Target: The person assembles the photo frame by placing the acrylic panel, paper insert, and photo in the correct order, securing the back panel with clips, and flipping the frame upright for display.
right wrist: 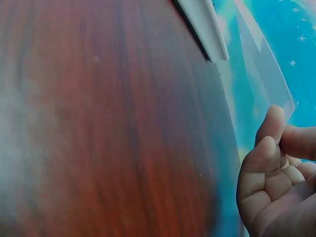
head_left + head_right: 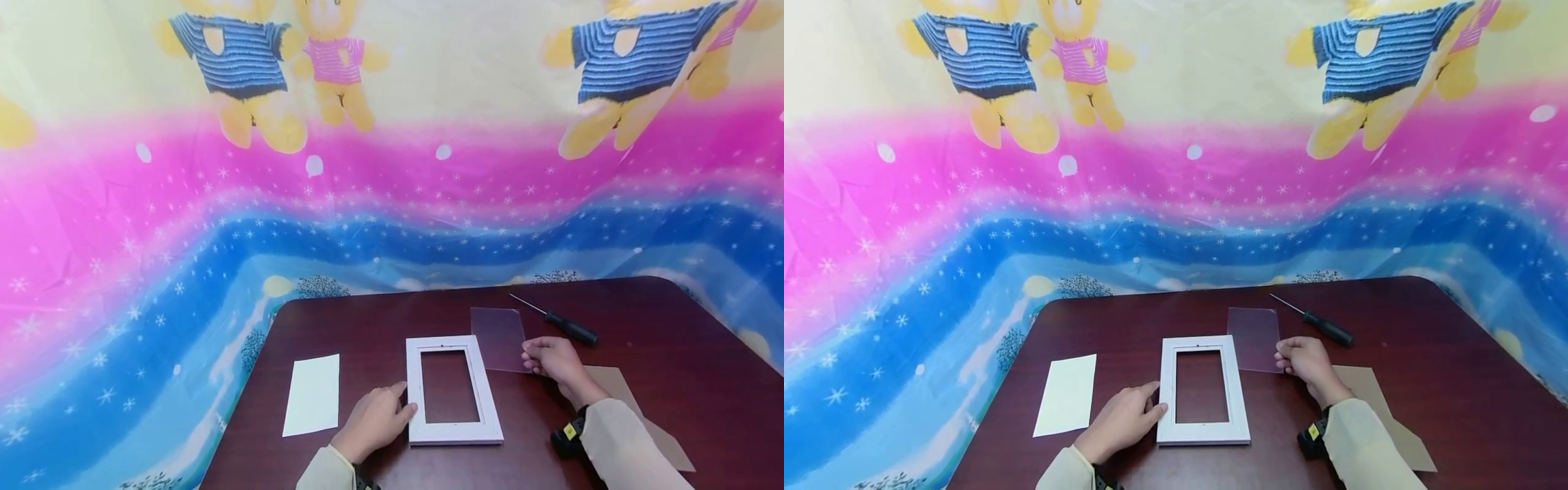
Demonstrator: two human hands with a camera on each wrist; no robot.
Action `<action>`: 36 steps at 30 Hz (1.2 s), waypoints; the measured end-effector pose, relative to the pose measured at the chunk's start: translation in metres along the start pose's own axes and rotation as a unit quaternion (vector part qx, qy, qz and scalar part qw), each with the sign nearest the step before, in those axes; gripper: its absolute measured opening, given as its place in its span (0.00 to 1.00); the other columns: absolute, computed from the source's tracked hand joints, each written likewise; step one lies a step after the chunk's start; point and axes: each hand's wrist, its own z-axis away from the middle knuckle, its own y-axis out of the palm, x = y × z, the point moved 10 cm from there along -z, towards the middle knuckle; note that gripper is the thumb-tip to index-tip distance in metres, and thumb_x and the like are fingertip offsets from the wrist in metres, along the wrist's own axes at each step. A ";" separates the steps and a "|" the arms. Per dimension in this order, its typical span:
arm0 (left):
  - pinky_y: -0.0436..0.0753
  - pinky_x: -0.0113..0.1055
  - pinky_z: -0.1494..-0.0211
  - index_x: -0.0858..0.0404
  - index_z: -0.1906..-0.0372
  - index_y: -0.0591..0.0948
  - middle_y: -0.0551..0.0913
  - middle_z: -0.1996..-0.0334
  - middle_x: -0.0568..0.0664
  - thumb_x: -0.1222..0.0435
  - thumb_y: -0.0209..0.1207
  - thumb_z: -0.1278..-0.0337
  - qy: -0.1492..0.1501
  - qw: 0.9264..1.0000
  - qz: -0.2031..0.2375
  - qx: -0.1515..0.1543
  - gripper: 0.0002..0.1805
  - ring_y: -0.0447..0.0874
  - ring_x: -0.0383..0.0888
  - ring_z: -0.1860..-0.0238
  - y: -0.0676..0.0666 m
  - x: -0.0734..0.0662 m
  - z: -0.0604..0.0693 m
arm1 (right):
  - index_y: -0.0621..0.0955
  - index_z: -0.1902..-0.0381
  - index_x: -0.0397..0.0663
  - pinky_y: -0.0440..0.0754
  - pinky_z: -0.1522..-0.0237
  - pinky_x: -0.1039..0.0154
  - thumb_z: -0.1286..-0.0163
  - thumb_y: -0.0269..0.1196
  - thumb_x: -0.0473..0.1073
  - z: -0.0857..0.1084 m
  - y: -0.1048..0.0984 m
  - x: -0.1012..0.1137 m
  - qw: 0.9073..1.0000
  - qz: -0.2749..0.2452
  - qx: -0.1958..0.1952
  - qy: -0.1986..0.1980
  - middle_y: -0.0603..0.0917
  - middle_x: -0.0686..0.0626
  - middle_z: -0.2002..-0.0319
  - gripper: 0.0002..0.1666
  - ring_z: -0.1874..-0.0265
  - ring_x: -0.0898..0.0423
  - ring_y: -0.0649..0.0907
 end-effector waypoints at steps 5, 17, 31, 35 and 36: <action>0.82 0.42 0.57 0.66 0.41 0.79 0.80 0.77 0.43 0.49 0.58 0.36 0.003 1.000 -0.001 -0.006 0.28 0.84 0.43 0.61 -0.003 -0.003 -0.004 | 0.74 0.45 0.26 0.82 0.68 0.65 0.23 0.54 0.43 0.004 -0.001 0.006 1.000 0.008 -0.002 -0.002 0.83 0.45 0.67 0.22 0.70 0.55 0.83; 0.82 0.42 0.56 0.66 0.41 0.79 0.75 0.82 0.40 0.49 0.58 0.36 0.003 1.000 0.002 -0.005 0.28 0.84 0.42 0.60 -0.005 -0.004 -0.003 | 0.74 0.47 0.26 0.81 0.70 0.64 0.24 0.55 0.40 0.016 0.011 0.007 1.000 -0.007 0.002 -0.003 0.83 0.46 0.68 0.20 0.71 0.55 0.83; 0.82 0.41 0.57 0.65 0.41 0.78 0.71 0.85 0.38 0.48 0.58 0.37 -0.002 1.000 0.003 -0.003 0.29 0.81 0.38 0.66 -0.002 -0.001 -0.001 | 0.76 0.51 0.26 0.80 0.73 0.64 0.26 0.55 0.38 0.026 0.028 0.009 1.000 -0.012 0.006 -0.007 0.82 0.46 0.71 0.16 0.73 0.54 0.82; 0.82 0.42 0.56 0.66 0.41 0.79 0.73 0.83 0.39 0.48 0.58 0.36 0.000 1.000 -0.002 -0.005 0.29 0.83 0.40 0.62 -0.003 -0.001 0.000 | 0.75 0.52 0.25 0.79 0.74 0.64 0.26 0.55 0.37 0.029 0.034 0.007 1.000 -0.020 0.004 -0.005 0.81 0.46 0.72 0.15 0.74 0.54 0.82; 0.82 0.42 0.55 0.66 0.41 0.79 0.75 0.82 0.40 0.48 0.58 0.36 0.001 1.000 -0.003 -0.006 0.28 0.84 0.41 0.60 -0.003 -0.001 0.001 | 0.75 0.52 0.25 0.79 0.74 0.64 0.26 0.55 0.36 0.030 0.035 0.007 1.000 -0.022 0.004 -0.005 0.81 0.46 0.72 0.15 0.74 0.54 0.82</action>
